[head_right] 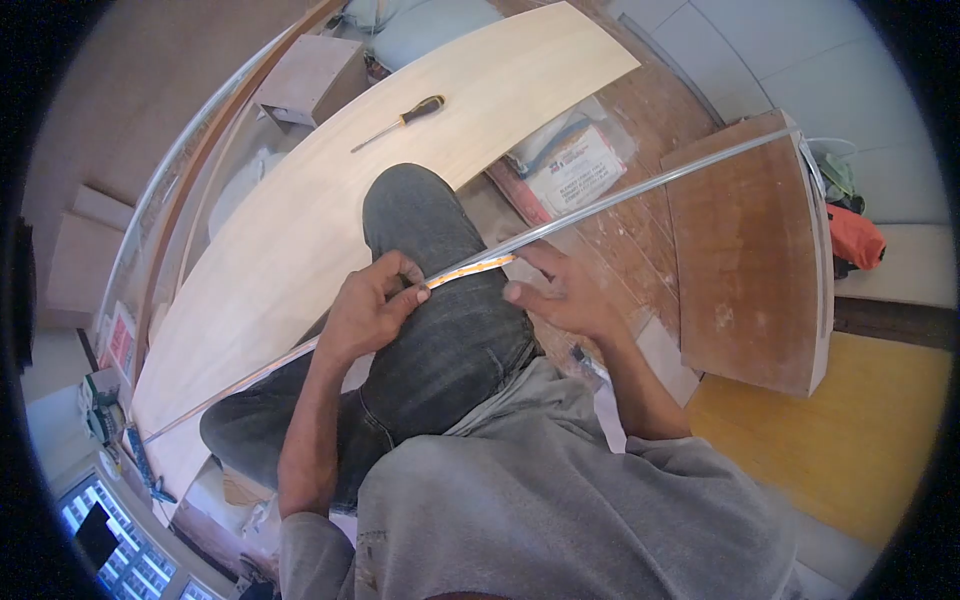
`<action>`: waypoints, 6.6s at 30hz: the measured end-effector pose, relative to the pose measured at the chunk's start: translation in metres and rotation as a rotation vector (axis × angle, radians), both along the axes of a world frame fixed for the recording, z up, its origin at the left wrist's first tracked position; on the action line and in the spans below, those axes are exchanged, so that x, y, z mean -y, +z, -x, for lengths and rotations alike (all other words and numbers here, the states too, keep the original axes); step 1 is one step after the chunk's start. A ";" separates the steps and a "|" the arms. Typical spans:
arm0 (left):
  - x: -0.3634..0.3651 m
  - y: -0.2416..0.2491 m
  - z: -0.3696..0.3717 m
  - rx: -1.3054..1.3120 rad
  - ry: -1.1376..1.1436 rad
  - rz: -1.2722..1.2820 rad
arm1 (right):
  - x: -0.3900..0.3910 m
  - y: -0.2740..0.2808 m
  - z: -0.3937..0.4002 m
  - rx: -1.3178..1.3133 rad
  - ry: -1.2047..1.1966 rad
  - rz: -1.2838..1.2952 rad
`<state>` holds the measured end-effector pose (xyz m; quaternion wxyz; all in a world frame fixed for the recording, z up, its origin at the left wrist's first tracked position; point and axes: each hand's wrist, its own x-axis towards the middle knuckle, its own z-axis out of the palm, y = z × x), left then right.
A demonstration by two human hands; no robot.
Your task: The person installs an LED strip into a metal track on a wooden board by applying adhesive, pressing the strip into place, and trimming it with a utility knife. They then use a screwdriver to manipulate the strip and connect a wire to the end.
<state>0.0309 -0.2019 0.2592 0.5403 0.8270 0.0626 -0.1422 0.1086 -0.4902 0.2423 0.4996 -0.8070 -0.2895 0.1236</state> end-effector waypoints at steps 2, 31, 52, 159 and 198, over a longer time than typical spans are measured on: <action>0.004 -0.014 0.002 0.087 0.015 -0.013 | -0.013 0.019 0.009 0.008 -0.001 0.111; 0.011 -0.003 0.000 0.211 0.007 0.046 | -0.073 0.089 0.000 -0.095 0.056 0.534; 0.010 -0.010 -0.008 0.119 -0.007 0.211 | -0.072 0.086 -0.001 0.415 0.145 0.589; 0.017 0.008 -0.017 0.206 0.041 -0.065 | -0.095 0.105 -0.056 0.070 0.548 0.986; -0.003 0.021 -0.049 -0.147 -0.149 0.541 | -0.086 0.090 -0.064 0.303 0.483 0.770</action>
